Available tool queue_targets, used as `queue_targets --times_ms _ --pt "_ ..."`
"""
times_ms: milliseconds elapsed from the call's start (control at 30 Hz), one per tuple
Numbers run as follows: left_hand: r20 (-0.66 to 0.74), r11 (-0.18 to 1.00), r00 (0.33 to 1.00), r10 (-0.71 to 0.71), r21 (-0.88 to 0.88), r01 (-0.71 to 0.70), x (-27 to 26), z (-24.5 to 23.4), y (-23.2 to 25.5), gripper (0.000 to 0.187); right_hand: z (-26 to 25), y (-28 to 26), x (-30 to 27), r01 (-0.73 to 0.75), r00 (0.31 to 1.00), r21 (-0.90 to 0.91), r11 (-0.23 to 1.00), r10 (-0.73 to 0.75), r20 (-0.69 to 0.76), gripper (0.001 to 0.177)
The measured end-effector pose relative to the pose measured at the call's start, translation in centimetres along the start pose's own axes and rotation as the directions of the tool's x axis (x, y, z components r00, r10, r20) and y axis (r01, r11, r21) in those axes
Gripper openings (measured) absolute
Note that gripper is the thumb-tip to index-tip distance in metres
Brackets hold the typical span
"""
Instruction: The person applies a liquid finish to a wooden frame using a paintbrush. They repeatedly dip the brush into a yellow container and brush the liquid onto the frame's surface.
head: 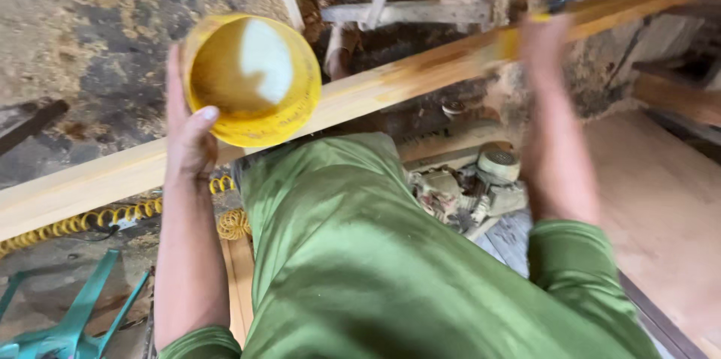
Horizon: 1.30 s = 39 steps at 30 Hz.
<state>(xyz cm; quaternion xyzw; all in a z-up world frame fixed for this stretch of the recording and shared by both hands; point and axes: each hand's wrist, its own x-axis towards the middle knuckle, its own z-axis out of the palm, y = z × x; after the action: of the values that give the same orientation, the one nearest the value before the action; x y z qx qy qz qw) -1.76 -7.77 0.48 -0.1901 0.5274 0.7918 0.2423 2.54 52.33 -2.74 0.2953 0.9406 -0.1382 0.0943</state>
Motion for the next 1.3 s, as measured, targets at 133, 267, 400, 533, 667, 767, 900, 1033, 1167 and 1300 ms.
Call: queue_targets --times_ms 133,267,400,533,667,767,900,1033,1167,1300 --pt "0.049 0.999 0.998 -0.033 0.023 0.032 0.6 -1.5 -0.8 0.133 -3.5 1.1 -0.7 -0.070 0.997 -0.079 0.994 0.067 -0.040 0.015" --pt "0.064 0.999 0.997 -0.040 0.030 0.038 1.2 -2.0 -1.9 0.129 6.1 -8.7 -6.5 0.495 0.868 -0.614 0.616 -0.380 0.319 0.025" --pt "0.042 0.999 0.998 -0.054 -0.002 0.054 0.5 -2.2 -2.1 0.129 14.6 -16.3 -12.6 0.493 0.838 0.281 0.824 -0.536 0.100 0.040" --pt "0.037 0.998 0.998 -0.055 -0.003 0.055 -0.5 -2.2 -1.7 0.131 14.7 -13.2 -10.2 0.112 0.967 0.247 0.962 -0.162 0.195 0.052" --pt "0.004 0.997 0.998 -0.061 0.050 0.061 -0.5 -2.0 -1.8 0.134 7.7 -3.8 -2.5 -0.016 0.994 0.209 0.978 -0.007 0.111 0.026" --pt "-0.001 0.999 1.000 -0.026 0.034 0.026 0.1 -0.8 -2.4 0.136 1.1 -0.5 0.1 0.335 0.937 -0.250 0.908 -0.348 -0.011 0.028" --pt "-0.012 0.999 0.999 -0.039 0.022 0.039 1.3 1.4 -2.8 0.136 -2.8 -4.5 -2.1 0.336 0.940 0.327 0.883 -0.290 -0.182 0.022" --pt "-0.013 0.998 1.000 0.015 0.057 -0.015 2.9 4.7 -3.6 0.131 -1.1 -12.5 -8.0 0.471 0.881 0.759 0.450 -0.289 -0.375 0.006" --pt "-0.056 0.984 0.998 -0.009 0.175 0.018 3.8 7.3 -4.3 0.130 0.5 -19.5 -11.0 0.636 0.673 0.715 0.291 -0.663 -0.328 0.009" --pt "-0.020 0.969 0.992 0.124 0.218 -0.117 3.9 9.2 -4.8 0.119 1.5 -23.0 -10.6 0.697 0.660 0.512 0.502 -0.728 -0.185 0.012"
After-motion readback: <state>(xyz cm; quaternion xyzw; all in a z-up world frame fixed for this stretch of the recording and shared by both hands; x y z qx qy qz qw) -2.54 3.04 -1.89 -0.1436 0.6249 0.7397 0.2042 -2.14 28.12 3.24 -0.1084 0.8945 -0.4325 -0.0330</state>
